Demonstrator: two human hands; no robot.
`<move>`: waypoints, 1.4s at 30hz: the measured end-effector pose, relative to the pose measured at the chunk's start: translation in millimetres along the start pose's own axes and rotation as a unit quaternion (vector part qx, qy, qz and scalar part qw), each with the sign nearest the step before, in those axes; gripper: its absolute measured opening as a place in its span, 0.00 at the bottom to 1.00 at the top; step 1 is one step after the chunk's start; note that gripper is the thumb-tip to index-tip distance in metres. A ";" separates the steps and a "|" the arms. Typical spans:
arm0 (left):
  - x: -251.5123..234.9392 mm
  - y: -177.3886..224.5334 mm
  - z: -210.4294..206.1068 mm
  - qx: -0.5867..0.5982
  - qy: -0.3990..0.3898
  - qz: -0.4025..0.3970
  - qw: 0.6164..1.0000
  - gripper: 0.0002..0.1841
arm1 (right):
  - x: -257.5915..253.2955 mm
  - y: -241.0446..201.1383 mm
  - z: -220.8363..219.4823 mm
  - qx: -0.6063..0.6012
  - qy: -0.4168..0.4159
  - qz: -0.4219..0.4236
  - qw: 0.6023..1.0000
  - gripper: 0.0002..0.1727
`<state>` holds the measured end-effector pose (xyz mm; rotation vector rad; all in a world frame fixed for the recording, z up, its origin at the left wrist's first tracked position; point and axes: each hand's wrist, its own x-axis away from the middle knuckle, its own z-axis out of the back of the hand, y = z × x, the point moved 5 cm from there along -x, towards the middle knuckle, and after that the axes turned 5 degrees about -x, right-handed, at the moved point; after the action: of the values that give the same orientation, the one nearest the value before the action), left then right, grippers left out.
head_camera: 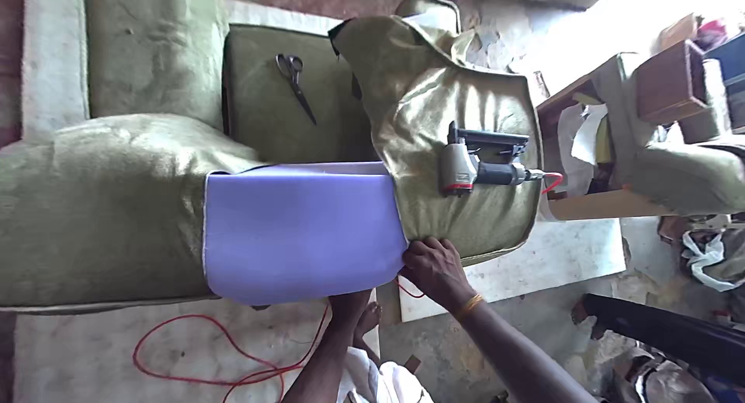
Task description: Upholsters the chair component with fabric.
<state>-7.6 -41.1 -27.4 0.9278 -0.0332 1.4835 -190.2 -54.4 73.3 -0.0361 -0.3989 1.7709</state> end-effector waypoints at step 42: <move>-19.9 6.8 8.3 -0.124 0.114 -0.181 0.969 0.22 | 55.4 -85.0 -200.0 -0.687 0.506 -0.220 0.472 0.14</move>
<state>-12.2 -63.2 -29.3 0.5235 0.1114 1.2021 -76.2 63.2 -79.8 -1.8595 -0.7185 0.2394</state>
